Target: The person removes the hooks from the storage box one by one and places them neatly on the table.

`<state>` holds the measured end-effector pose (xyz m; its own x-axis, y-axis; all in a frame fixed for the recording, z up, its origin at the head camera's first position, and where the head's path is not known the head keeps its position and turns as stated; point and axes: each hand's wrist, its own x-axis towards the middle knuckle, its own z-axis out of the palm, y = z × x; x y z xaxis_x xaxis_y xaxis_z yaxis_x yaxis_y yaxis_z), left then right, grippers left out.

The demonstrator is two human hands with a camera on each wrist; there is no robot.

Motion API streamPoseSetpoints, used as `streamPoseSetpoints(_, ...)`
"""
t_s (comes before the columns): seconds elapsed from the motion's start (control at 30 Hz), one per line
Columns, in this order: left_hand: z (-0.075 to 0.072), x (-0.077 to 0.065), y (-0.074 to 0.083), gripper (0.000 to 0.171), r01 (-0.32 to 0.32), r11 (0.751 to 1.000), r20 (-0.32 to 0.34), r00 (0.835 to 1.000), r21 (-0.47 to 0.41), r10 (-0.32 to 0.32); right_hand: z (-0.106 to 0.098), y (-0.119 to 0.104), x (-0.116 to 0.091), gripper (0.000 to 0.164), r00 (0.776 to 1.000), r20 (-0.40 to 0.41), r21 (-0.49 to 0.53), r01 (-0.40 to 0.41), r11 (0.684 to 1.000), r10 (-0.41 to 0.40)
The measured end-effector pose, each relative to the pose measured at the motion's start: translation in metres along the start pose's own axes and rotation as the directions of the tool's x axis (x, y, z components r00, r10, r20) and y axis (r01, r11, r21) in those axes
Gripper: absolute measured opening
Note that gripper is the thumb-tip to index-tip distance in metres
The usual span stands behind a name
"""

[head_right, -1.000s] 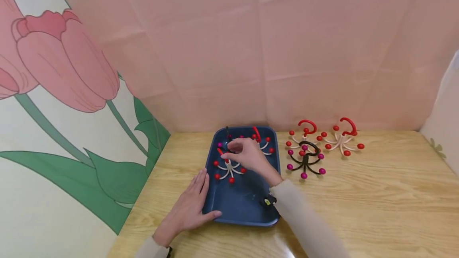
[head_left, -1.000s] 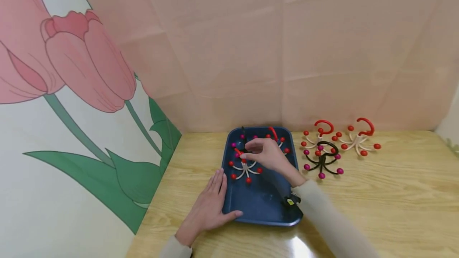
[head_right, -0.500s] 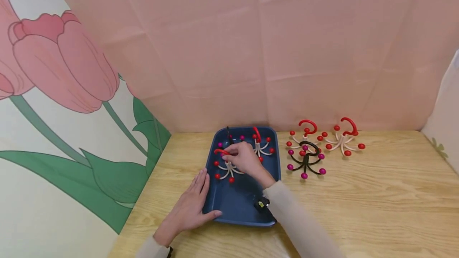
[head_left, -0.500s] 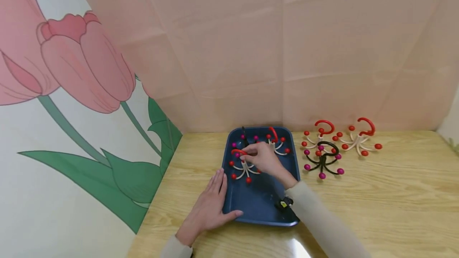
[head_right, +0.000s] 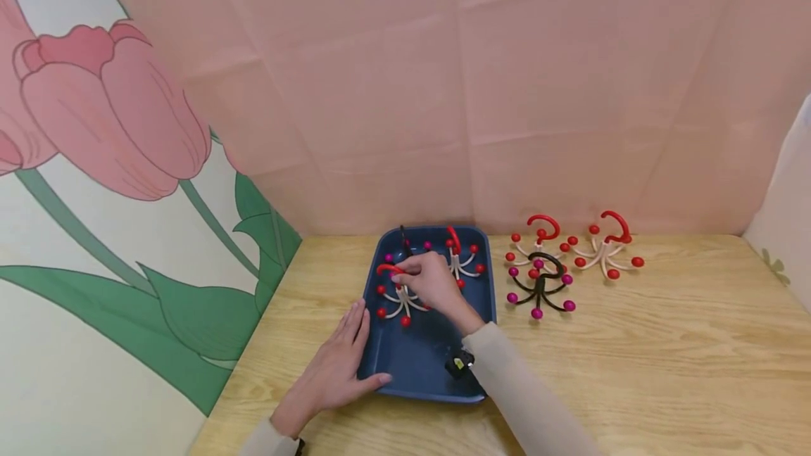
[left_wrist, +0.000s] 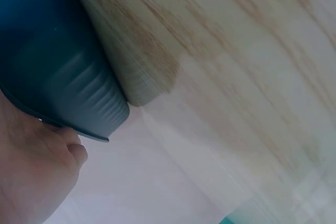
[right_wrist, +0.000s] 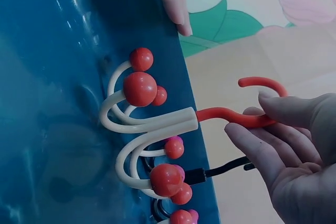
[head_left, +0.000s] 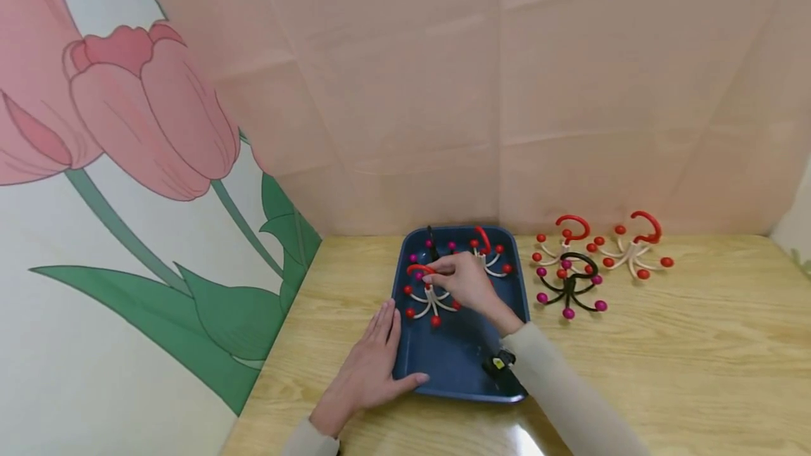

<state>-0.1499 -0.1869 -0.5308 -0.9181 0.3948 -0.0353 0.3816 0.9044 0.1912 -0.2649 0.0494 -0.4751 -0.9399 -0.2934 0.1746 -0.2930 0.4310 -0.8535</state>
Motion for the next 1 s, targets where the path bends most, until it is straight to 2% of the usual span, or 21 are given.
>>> streamPoseSetpoints(0.17, 0.002, 0.002, 0.0, 0.118, -0.005, 1.0, -0.001, 1.0, 0.001, 0.005, -0.003, -0.002, -0.003, 0.02, 1.0, -0.017, 0.0, -0.016, 1.0, 0.016)
streamPoseSetpoints(0.3, 0.003, 0.0, 0.0, 0.118, -0.001, 1.0, -0.007, 1.0, -0.01, 0.001, -0.004, -0.004, -0.004, 0.02, 1.0, -0.013, 0.002, 0.005, 1.0, -0.005)
streamPoseSetpoints(0.47, 0.002, -0.001, 0.0, 0.117, 0.0, 1.0, -0.018, 1.0, -0.012, -0.001, -0.01, -0.008, -0.005, 0.021, 1.0, -0.017, 0.052, 0.018, 0.998, -0.017)
streamPoseSetpoints(0.6, 0.0, -0.002, 0.001, 0.117, 0.004, 1.0, -0.016, 1.0, -0.013, -0.004, -0.018, -0.012, -0.009, 0.022, 1.0, -0.017, 0.091, -0.01, 0.996, 0.012)
streamPoseSetpoints(0.77, 0.0, -0.003, 0.001, 0.116, 0.007, 1.0, -0.021, 1.0, -0.022, -0.007, -0.027, -0.02, -0.015, 0.025, 0.998, -0.046, 0.09, -0.032, 0.995, 0.036)
streamPoseSetpoints(1.0, 0.002, -0.003, 0.0, 0.117, -0.009, 1.0, -0.04, 0.999, -0.009, 0.008, -0.044, -0.028, -0.027, 0.028, 0.996, -0.093, 0.091, 0.019, 0.996, -0.01)
